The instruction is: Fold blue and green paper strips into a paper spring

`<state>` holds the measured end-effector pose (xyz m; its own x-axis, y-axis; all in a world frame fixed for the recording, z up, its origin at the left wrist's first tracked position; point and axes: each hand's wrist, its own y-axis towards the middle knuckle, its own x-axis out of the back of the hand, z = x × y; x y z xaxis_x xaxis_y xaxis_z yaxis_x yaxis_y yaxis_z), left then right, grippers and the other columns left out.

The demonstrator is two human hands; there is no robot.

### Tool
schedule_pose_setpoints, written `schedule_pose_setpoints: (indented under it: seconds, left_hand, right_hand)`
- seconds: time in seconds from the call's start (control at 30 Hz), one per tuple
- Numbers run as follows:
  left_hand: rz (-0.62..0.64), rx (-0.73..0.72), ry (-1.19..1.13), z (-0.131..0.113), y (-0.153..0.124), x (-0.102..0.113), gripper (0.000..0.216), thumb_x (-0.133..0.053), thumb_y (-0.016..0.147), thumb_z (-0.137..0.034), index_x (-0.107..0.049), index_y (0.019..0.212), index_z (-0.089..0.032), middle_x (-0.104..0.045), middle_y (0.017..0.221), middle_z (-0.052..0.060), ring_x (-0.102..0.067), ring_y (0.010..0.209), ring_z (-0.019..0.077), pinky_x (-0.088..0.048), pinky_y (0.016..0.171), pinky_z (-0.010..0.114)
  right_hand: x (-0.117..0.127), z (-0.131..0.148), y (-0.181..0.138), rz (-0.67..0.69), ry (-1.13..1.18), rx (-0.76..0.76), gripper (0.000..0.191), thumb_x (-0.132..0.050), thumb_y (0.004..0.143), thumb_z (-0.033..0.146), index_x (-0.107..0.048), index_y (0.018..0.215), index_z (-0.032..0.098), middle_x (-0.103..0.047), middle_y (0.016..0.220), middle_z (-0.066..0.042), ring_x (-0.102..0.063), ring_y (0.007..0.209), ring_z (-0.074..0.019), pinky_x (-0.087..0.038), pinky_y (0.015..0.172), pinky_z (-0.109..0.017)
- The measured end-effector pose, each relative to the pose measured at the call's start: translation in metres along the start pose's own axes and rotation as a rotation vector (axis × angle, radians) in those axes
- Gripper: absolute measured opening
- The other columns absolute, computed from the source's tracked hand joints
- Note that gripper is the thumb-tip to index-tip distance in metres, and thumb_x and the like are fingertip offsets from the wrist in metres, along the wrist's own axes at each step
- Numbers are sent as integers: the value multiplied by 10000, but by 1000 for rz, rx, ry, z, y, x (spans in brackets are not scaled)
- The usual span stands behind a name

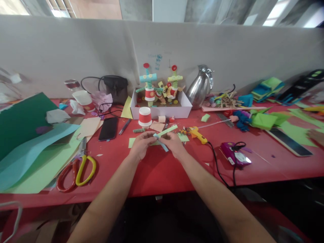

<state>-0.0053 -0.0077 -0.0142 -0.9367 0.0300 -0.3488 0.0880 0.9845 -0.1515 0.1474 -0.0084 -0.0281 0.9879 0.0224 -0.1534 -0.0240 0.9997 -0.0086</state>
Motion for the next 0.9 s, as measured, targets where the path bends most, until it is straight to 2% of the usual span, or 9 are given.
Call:
schedule_pose_setpoints:
  seconds: [0.2,0.47,0.73,0.9]
  left_hand:
    - [21,-59,-58,4,2,1,295,-833,592,-198,-691,847,-156,-678,814,15,-638,793,121,-498,830,279]
    - [-19,-228,108,8,1,0,299,-819,602,-191,-676,863,-174,-659,806,-5,-593,762,105,-473,743,236]
    - [14,-262,91,7,1,-1,341,-823,580,-184,-693,894,-162,-682,812,17,-606,783,129,-483,777,274]
    - [43,-292,88,9,2,-1,311,-810,623,-203,-695,911,-169,-679,831,17,-612,805,131,-485,787,271]
  right_hand:
    - [0,4,-2,99,77,63,169,-755,666,339,-690,771,223,-648,722,13,-557,686,-143,-421,681,-297]
    - [0,4,-2,58,36,81,194,-749,682,397,-673,719,222,-618,686,11,-546,654,-139,-431,660,-299]
    - [0,6,-3,37,-99,183,204,-719,703,405,-667,706,208,-594,636,19,-529,622,-132,-426,611,-273]
    - [1,7,-4,33,-140,229,183,-695,726,372,-677,727,189,-616,659,13,-545,630,-129,-436,615,-263]
